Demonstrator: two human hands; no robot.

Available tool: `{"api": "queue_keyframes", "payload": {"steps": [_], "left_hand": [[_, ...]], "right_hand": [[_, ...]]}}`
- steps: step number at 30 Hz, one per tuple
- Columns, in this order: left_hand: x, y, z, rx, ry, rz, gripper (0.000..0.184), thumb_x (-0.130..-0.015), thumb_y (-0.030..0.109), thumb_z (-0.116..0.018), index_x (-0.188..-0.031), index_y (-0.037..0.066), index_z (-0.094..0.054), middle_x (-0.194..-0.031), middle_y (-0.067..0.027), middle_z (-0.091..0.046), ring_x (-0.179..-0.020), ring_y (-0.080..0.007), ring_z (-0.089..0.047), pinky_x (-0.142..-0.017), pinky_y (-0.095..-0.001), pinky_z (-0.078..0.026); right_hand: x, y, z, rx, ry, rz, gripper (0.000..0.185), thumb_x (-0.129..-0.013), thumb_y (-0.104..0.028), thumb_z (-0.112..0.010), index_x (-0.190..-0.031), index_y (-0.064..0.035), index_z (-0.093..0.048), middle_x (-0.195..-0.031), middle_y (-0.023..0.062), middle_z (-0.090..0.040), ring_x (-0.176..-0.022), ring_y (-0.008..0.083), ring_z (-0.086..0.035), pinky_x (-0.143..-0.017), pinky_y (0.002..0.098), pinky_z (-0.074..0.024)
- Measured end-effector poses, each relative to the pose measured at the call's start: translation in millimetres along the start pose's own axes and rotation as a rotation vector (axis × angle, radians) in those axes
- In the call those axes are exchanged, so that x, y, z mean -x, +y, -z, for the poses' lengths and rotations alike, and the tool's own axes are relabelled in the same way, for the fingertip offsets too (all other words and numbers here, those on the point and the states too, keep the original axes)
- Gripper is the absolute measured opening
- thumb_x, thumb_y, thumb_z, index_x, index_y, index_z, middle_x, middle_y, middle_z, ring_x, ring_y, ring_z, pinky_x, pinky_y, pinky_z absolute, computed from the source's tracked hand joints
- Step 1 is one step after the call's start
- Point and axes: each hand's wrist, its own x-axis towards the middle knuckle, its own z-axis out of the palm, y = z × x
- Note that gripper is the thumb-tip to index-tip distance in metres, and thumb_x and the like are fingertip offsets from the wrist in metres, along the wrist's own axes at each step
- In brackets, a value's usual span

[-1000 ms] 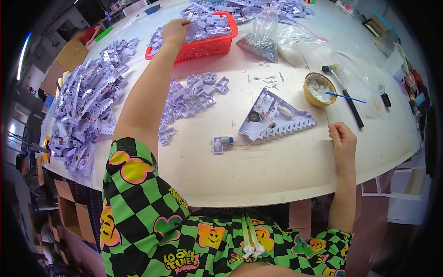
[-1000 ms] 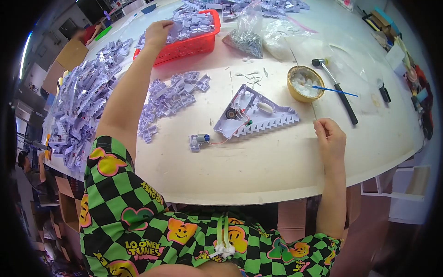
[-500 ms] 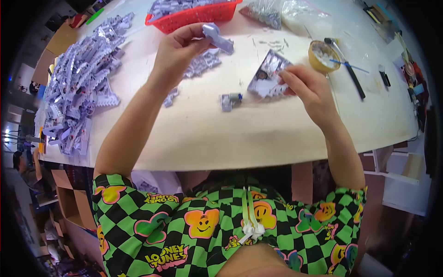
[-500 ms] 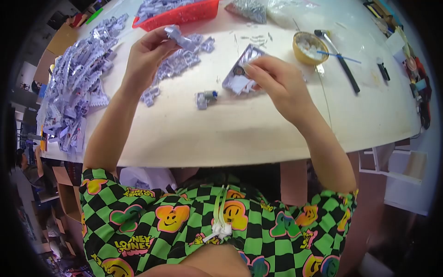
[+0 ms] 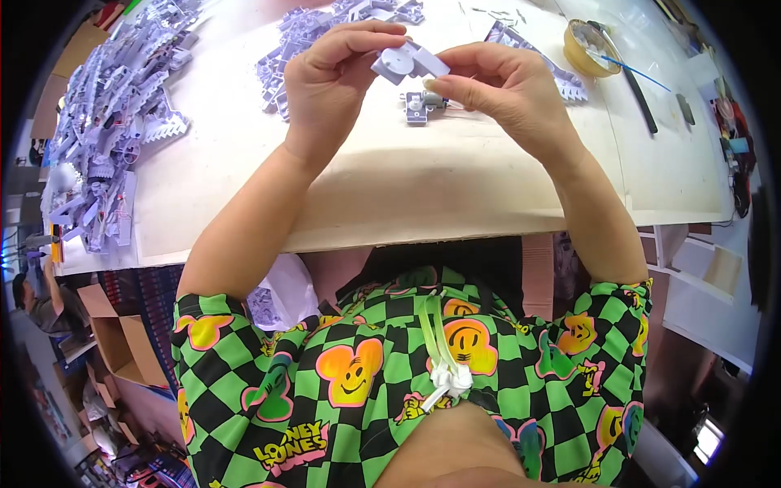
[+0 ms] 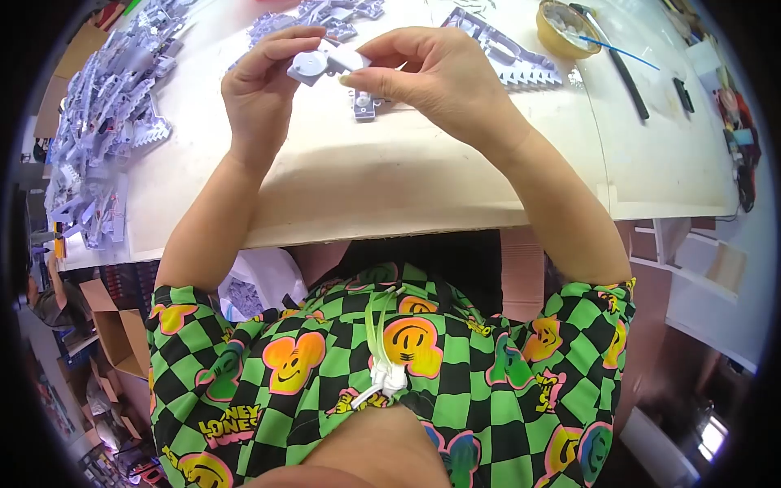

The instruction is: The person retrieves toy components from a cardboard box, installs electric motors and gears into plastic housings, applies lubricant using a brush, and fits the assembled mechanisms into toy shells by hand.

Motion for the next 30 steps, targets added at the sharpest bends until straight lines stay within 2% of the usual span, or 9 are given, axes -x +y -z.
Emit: {"api": "queue_keyframes", "payload": {"steps": [2,5,8,9,12,13,16,21,30], "left_hand": [[-1.2,-6.7,-1.9,0.020,-0.047,0.008,0.023,-0.085,-0.007,-0.061,-0.104,0.003,-0.067,-0.111,-0.0083,-0.065,-0.099,-0.0162,-0.063,-0.089,-0.0254,-0.051],[0.4,-7.7,-1.4,-0.035,-0.032,0.016,0.033,-0.084,-0.016,-0.053,-0.111,0.000,-0.064,-0.116,-0.0109,-0.063,-0.106,-0.0177,-0.060,-0.091,-0.0246,-0.050],[6.2,-11.8,-0.8,-0.100,-0.130,0.267,0.034,-0.081,0.003,-0.071,-0.114,0.003,-0.063,-0.113,-0.0087,-0.064,-0.099,-0.0165,-0.061,-0.088,-0.0299,-0.051],[7.7,-8.5,1.1,-0.343,-0.260,0.227,0.052,-0.074,0.014,-0.079,-0.120,0.003,-0.058,-0.113,-0.0115,-0.063,-0.097,-0.0210,-0.060,-0.085,-0.0348,-0.050],[16.6,1.4,-2.9,-0.502,-0.373,0.326,0.058,-0.068,0.016,-0.081,-0.120,0.003,-0.058,-0.109,-0.0153,-0.063,-0.095,-0.0272,-0.061,-0.083,-0.0372,-0.049],[19.5,-9.4,-1.2,-0.516,-0.352,0.243,0.059,-0.065,0.016,-0.082,-0.118,0.004,-0.060,-0.105,-0.0170,-0.063,-0.094,-0.0309,-0.061,-0.084,-0.0369,-0.049],[16.6,-3.9,1.0,-0.608,-0.438,0.312,0.061,-0.067,0.014,-0.082,-0.122,0.006,-0.058,-0.105,-0.0084,-0.063,-0.097,-0.0206,-0.059,-0.086,-0.0302,-0.047],[15.2,-2.9,3.3,-0.585,-0.419,0.366,0.057,-0.065,0.013,-0.082,-0.118,0.008,-0.062,-0.102,-0.0082,-0.064,-0.095,-0.0202,-0.061,-0.086,-0.0302,-0.047],[14.5,-1.5,4.1,-0.494,-0.445,0.390,0.058,-0.064,0.014,-0.084,-0.117,0.007,-0.062,-0.105,-0.0063,-0.064,-0.094,-0.0176,-0.061,-0.086,-0.0298,-0.048]], "right_hand": [[0.9,1.0,9.0,0.071,0.024,0.017,0.029,-0.084,-0.021,-0.073,-0.102,0.0021,-0.068,-0.082,0.0056,-0.069,-0.065,0.0061,-0.061,-0.059,0.0209,-0.0507],[-2.4,16.7,17.6,0.123,0.108,-0.003,0.026,-0.085,-0.012,-0.071,-0.107,0.0021,-0.067,-0.088,0.0040,-0.067,-0.075,0.0052,-0.060,-0.067,0.0170,-0.0482],[1.9,22.3,26.3,0.301,0.138,0.001,0.026,-0.085,-0.012,-0.071,-0.106,0.0019,-0.067,-0.087,0.0027,-0.066,-0.072,0.0049,-0.058,-0.064,0.0172,-0.0465],[6.7,20.3,29.1,0.449,0.133,0.014,0.024,-0.084,-0.010,-0.071,-0.105,0.0011,-0.068,-0.086,0.0008,-0.065,-0.071,0.0046,-0.056,-0.062,0.0186,-0.0441],[8.1,15.9,27.2,0.618,0.068,0.072,0.024,-0.083,-0.009,-0.070,-0.105,0.0012,-0.068,-0.087,0.0017,-0.065,-0.075,0.0069,-0.056,-0.062,0.0210,-0.0426],[7.9,16.0,25.6,0.616,0.057,0.066,0.024,-0.083,-0.009,-0.070,-0.105,0.0012,-0.068,-0.087,0.0017,-0.065,-0.075,0.0069,-0.056,-0.062,0.0210,-0.0426],[7.8,16.2,20.9,0.645,-0.007,0.165,0.024,-0.082,-0.007,-0.070,-0.104,0.0002,-0.069,-0.089,0.0046,-0.064,-0.078,0.0116,-0.058,-0.065,0.0230,-0.0440],[7.8,21.2,21.2,0.752,-0.037,0.177,0.024,-0.082,-0.008,-0.070,-0.105,-0.0008,-0.068,-0.092,0.0075,-0.063,-0.078,0.0174,-0.059,-0.068,0.0262,-0.0464],[8.0,19.6,13.2,0.781,-0.021,0.146,0.024,-0.081,-0.008,-0.070,-0.104,-0.0031,-0.069,-0.088,0.0067,-0.060,-0.077,0.0173,-0.058,-0.066,0.0271,-0.0459]]}}
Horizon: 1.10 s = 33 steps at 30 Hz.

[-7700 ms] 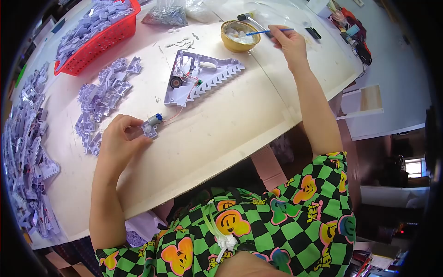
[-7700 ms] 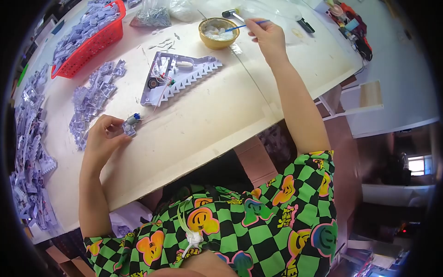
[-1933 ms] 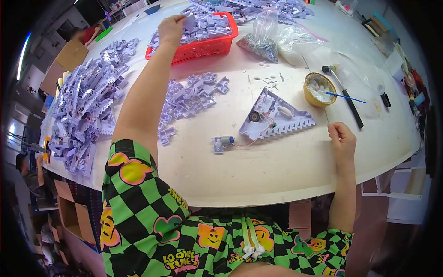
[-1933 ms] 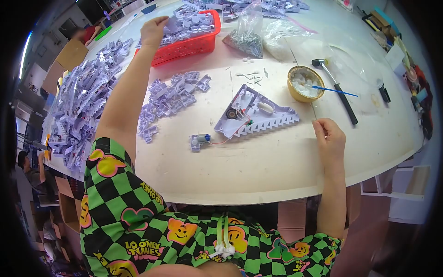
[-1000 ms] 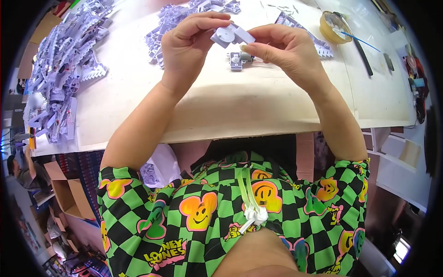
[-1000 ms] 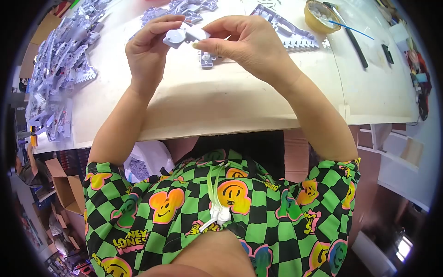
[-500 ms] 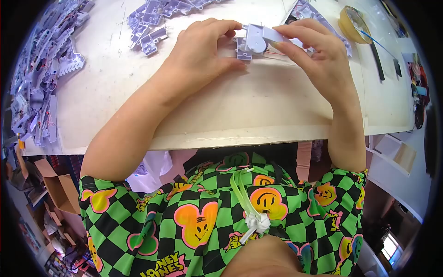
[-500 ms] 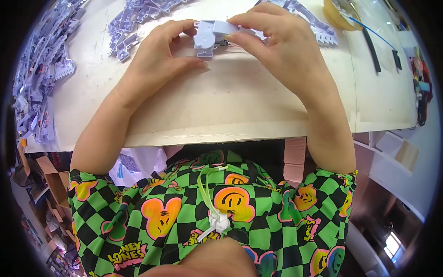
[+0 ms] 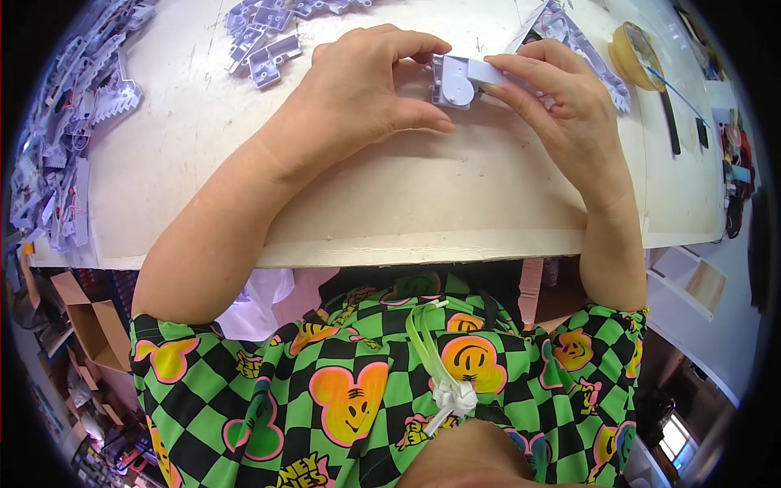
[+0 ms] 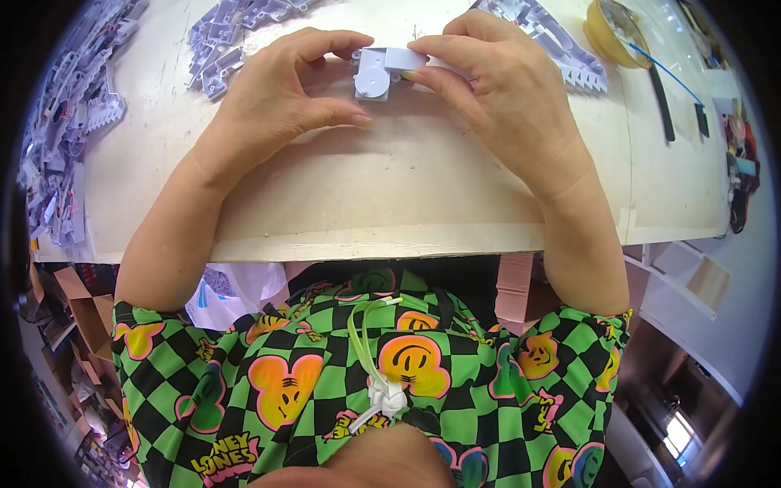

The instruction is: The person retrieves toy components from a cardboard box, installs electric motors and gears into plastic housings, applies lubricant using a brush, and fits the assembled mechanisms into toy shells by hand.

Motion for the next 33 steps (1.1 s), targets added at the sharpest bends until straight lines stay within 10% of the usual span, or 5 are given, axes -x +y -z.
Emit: {"api": "queue_keyframes", "payload": {"steps": [33], "left_hand": [[-5.2,15.3,-3.7,-0.007,0.018,0.013,0.044,-0.071,0.019,-0.080,-0.111,0.006,-0.068,-0.098,-0.0042,-0.066,-0.090,-0.0142,-0.059,-0.083,-0.0283,-0.046]], "right_hand": [[-1.5,18.8,17.4,0.013,0.104,0.114,0.011,-0.082,-0.008,-0.066,-0.091,-0.0014,-0.068,-0.083,0.0126,-0.064,-0.075,0.0291,-0.062,-0.067,0.0352,-0.0502]]}}
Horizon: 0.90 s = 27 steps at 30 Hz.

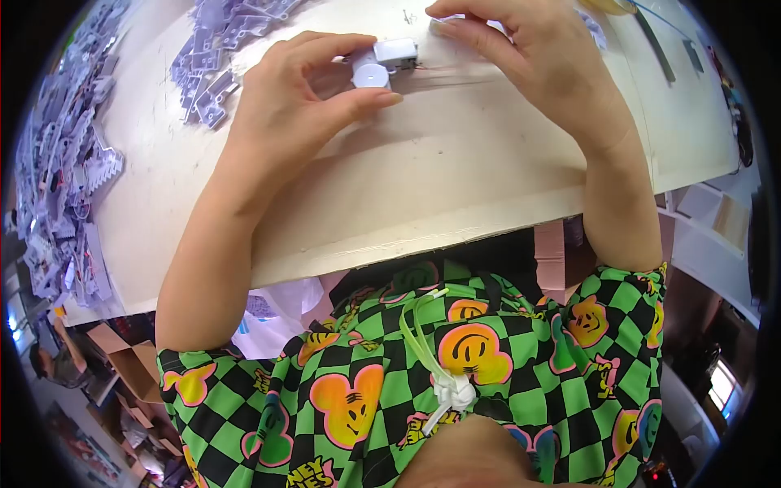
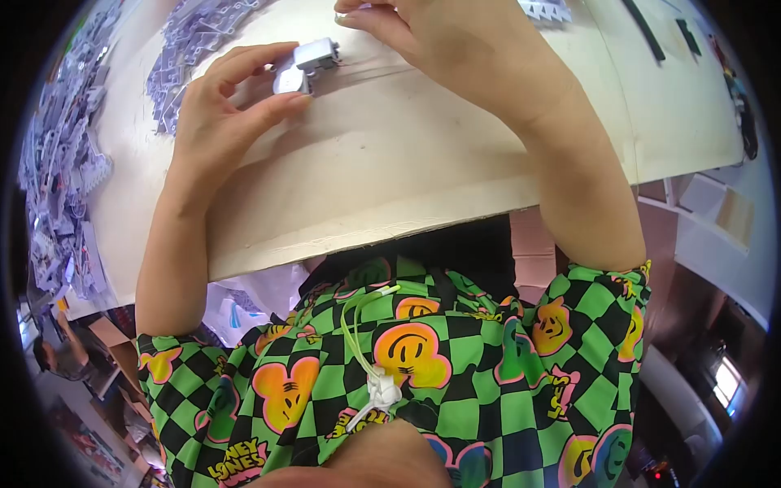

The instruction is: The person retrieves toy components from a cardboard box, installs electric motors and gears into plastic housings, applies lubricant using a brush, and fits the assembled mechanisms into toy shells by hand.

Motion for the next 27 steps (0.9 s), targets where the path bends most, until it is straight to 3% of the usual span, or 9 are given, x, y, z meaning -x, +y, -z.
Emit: {"api": "queue_keyframes", "payload": {"steps": [2,4,8,10,11,13,17,27], "left_hand": [[0.0,1.5,1.1,-0.009,-0.016,0.015,0.044,-0.071,0.019,-0.080,-0.111,0.007,-0.068,-0.096,-0.0032,-0.066,-0.089,-0.0131,-0.058,-0.083,-0.0280,-0.046],[-0.7,3.4,2.6,0.010,0.004,0.027,0.044,-0.070,0.018,-0.082,-0.107,-0.001,-0.067,-0.098,-0.0093,-0.067,-0.085,-0.0154,-0.066,-0.076,-0.0265,-0.052],[-0.3,-1.3,2.0,0.009,0.026,-0.009,0.042,-0.071,0.018,-0.082,-0.106,-0.001,-0.067,-0.092,-0.0085,-0.068,-0.079,-0.0141,-0.066,-0.073,-0.0253,-0.051],[0.4,1.6,4.5,0.018,-0.032,0.150,0.045,-0.071,0.019,-0.082,-0.112,0.005,-0.067,-0.099,-0.0021,-0.067,-0.089,-0.0111,-0.058,-0.085,-0.0264,-0.044],[-0.1,0.1,4.1,0.014,-0.034,0.150,0.045,-0.071,0.019,-0.082,-0.112,0.005,-0.067,-0.099,-0.0021,-0.067,-0.089,-0.0111,-0.058,-0.085,-0.0264,-0.044],[-1.4,-4.4,2.3,-0.053,0.041,-0.020,0.044,-0.069,0.020,-0.083,-0.105,-0.001,-0.067,-0.083,-0.0070,-0.069,-0.077,-0.0120,-0.066,-0.068,-0.0249,-0.050],[-1.2,-3.2,0.4,-0.052,0.052,-0.014,0.046,-0.068,0.022,-0.084,-0.103,-0.001,-0.068,-0.084,-0.0082,-0.069,-0.076,-0.0121,-0.066,-0.067,-0.0251,-0.050],[-1.0,-5.7,-2.5,-0.122,0.123,-0.025,0.047,-0.064,0.029,-0.086,-0.099,0.003,-0.070,-0.085,-0.0106,-0.070,-0.077,-0.0195,-0.068,-0.072,-0.0299,-0.052]], "right_hand": [[2.6,-0.3,-0.4,0.024,0.018,0.019,0.011,-0.082,-0.008,-0.066,-0.090,-0.0012,-0.068,-0.084,0.0123,-0.064,-0.076,0.0291,-0.063,-0.068,0.0356,-0.0503],[4.5,-1.0,-4.5,-0.009,-0.008,0.039,0.010,-0.081,-0.008,-0.067,-0.089,-0.0019,-0.069,-0.085,0.0115,-0.064,-0.077,0.0283,-0.063,-0.068,0.0354,-0.0503],[4.8,-15.6,-1.9,0.046,-0.042,0.008,0.011,-0.080,-0.007,-0.067,-0.090,-0.0027,-0.069,-0.083,0.0107,-0.064,-0.077,0.0272,-0.063,-0.067,0.0349,-0.0498],[5.1,-15.0,-3.7,0.022,-0.055,0.012,0.011,-0.081,-0.007,-0.066,-0.091,-0.0036,-0.070,-0.081,0.0101,-0.062,-0.077,0.0262,-0.062,-0.067,0.0346,-0.0494],[5.2,-14.6,-4.4,0.020,-0.051,0.011,0.011,-0.081,-0.007,-0.066,-0.091,-0.0036,-0.070,-0.081,0.0101,-0.062,-0.077,0.0262,-0.062,-0.067,0.0346,-0.0494],[4.7,-13.7,-5.3,0.027,-0.081,0.019,0.012,-0.082,-0.007,-0.064,-0.092,-0.0040,-0.070,-0.079,0.0103,-0.061,-0.076,0.0260,-0.062,-0.067,0.0347,-0.0495],[3.9,-12.7,-7.2,0.066,-0.134,-0.003,0.013,-0.083,-0.007,-0.062,-0.093,-0.0050,-0.071,-0.079,0.0106,-0.061,-0.075,0.0258,-0.062,-0.066,0.0345,-0.0499],[5.9,-15.5,-18.5,0.255,-0.115,0.030,0.012,-0.081,-0.014,-0.064,-0.074,-0.0048,-0.065,-0.076,0.0086,-0.059,-0.073,0.0248,-0.060,-0.066,0.0361,-0.0487]]}}
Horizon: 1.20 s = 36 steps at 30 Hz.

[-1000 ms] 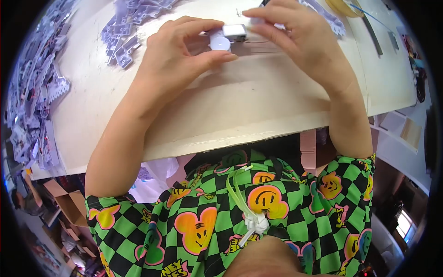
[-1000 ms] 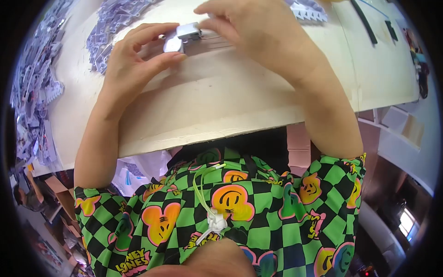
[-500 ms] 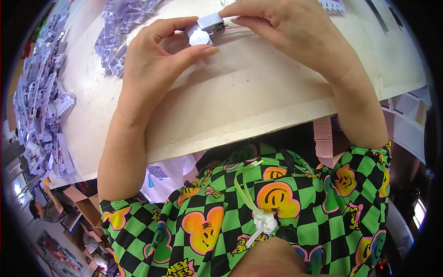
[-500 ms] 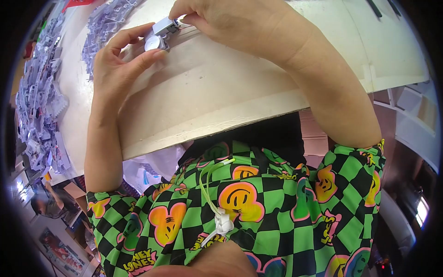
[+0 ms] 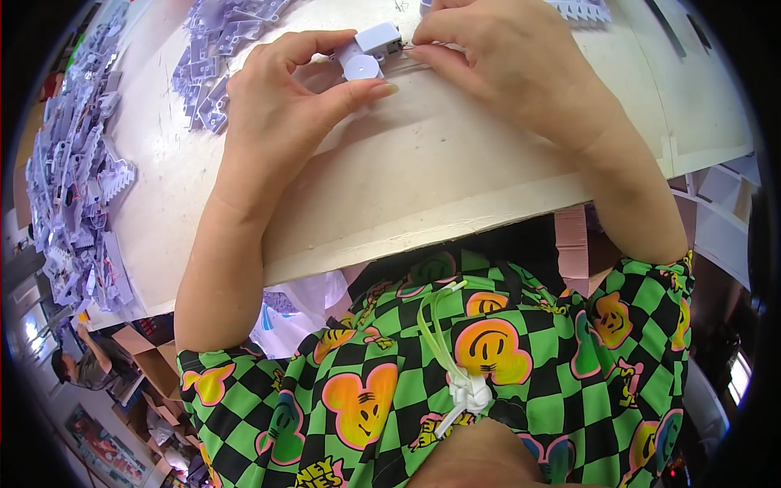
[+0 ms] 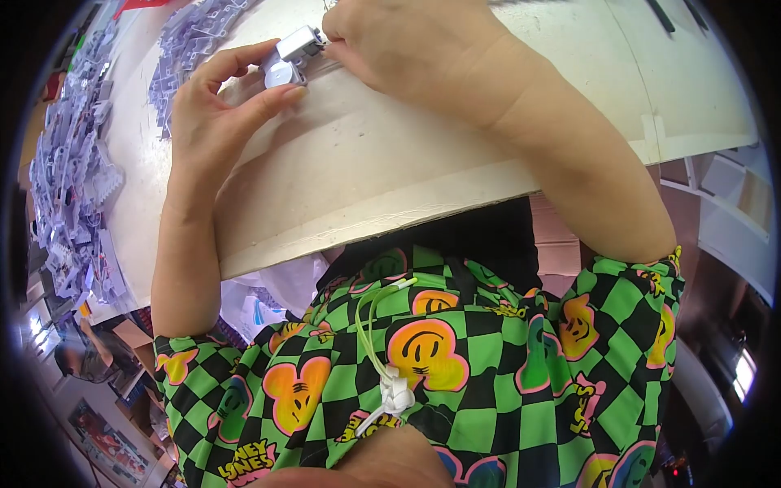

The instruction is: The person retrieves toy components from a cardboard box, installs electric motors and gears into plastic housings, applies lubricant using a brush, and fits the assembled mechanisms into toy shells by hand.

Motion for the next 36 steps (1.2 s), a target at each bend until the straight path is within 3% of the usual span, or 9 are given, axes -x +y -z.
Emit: {"api": "queue_keyframes", "payload": {"steps": [11,13,17,22,29,30,33,35,36], "left_hand": [[-0.8,4.6,4.7,-0.105,-0.014,-0.008,0.047,-0.063,0.033,-0.084,-0.098,0.004,-0.071,-0.085,-0.0091,-0.070,-0.076,-0.0198,-0.067,-0.071,-0.0293,-0.051],[-0.6,6.4,7.3,-0.116,-0.088,0.037,0.044,-0.068,0.025,-0.082,-0.104,0.004,-0.070,-0.093,-0.0053,-0.069,-0.080,-0.0147,-0.057,-0.076,-0.0283,-0.045],[-0.7,1.8,6.7,-0.173,-0.068,-0.022,0.044,-0.068,0.025,-0.082,-0.105,0.004,-0.070,-0.095,-0.0061,-0.069,-0.083,-0.0151,-0.059,-0.079,-0.0286,-0.045],[0.3,-4.4,4.0,-0.270,-0.009,-0.166,0.043,-0.066,0.025,-0.083,-0.103,0.006,-0.070,-0.100,-0.0067,-0.069,-0.097,-0.0220,-0.061,-0.086,-0.0322,-0.044],[0.8,-9.2,-0.7,-0.349,0.033,-0.207,0.042,-0.067,0.027,-0.081,-0.106,0.014,-0.071,-0.097,-0.0054,-0.068,-0.101,-0.0234,-0.058,-0.090,-0.0349,-0.043],[-0.4,-11.1,-0.6,-0.355,0.044,-0.212,0.042,-0.067,0.027,-0.081,-0.106,0.014,-0.071,-0.097,-0.0054,-0.068,-0.101,-0.0234,-0.058,-0.090,-0.0349,-0.043],[-3.2,-11.6,5.8,-0.198,-0.035,-0.087,0.045,-0.071,0.036,-0.079,-0.108,0.011,-0.071,-0.101,-0.0029,-0.070,-0.102,-0.0189,-0.058,-0.097,-0.0352,-0.031],[-3.9,-4.8,15.3,0.632,-0.243,0.383,0.045,-0.079,0.033,-0.075,-0.112,0.003,-0.068,-0.099,-0.0037,-0.069,-0.096,-0.0128,-0.060,-0.090,-0.0285,-0.041],[-3.2,-1.9,17.5,0.628,-0.245,0.381,0.045,-0.079,0.033,-0.075,-0.112,0.003,-0.068,-0.099,-0.0037,-0.069,-0.096,-0.0128,-0.060,-0.090,-0.0285,-0.041]], "right_hand": [[-5.8,3.7,-9.1,-0.158,0.138,0.081,0.006,-0.079,-0.011,-0.065,-0.075,-0.0064,-0.064,-0.076,0.0082,-0.058,-0.071,0.0252,-0.060,-0.062,0.0361,-0.0481],[-7.4,0.0,-2.8,-0.218,0.163,0.003,0.005,-0.076,-0.008,-0.067,-0.080,-0.0054,-0.066,-0.080,0.0097,-0.060,-0.072,0.0255,-0.062,-0.061,0.0352,-0.0494],[-5.8,5.6,-5.1,-0.246,0.182,-0.013,0.011,-0.075,-0.006,-0.067,-0.085,-0.0048,-0.067,-0.082,0.0100,-0.062,-0.074,0.0254,-0.063,-0.062,0.0347,-0.0505],[-3.9,1.4,1.6,0.024,0.061,0.165,0.015,-0.076,-0.007,-0.064,-0.090,-0.0071,-0.068,-0.086,0.0074,-0.062,-0.079,0.0245,-0.062,-0.066,0.0354,-0.0493],[-4.1,-5.5,-9.0,0.093,0.098,0.142,0.013,-0.076,-0.015,-0.061,-0.084,-0.0083,-0.069,-0.083,0.0079,-0.064,-0.079,0.0258,-0.063,-0.067,0.0375,-0.0490],[-2.7,-4.1,-12.5,0.061,0.134,0.130,0.019,-0.077,-0.013,-0.066,-0.095,-0.0100,-0.069,-0.089,0.0061,-0.064,-0.082,0.0247,-0.061,-0.072,0.0371,-0.0470],[-2.7,-3.0,-10.5,-0.041,0.246,0.121,0.031,-0.075,-0.010,-0.072,-0.106,-0.0121,-0.069,-0.098,0.0039,-0.064,-0.087,0.0235,-0.060,-0.080,0.0370,-0.0444],[-4.3,-3.2,-5.5,-0.120,0.315,0.114,0.034,-0.073,-0.010,-0.074,-0.107,-0.0126,-0.068,-0.102,0.0035,-0.065,-0.089,0.0236,-0.060,-0.082,0.0374,-0.0438],[-4.9,-1.9,-1.9,-0.150,0.277,0.142,0.035,-0.072,-0.009,-0.075,-0.106,-0.0120,-0.069,-0.101,0.0036,-0.066,-0.087,0.0231,-0.061,-0.081,0.0359,-0.0446]]}}
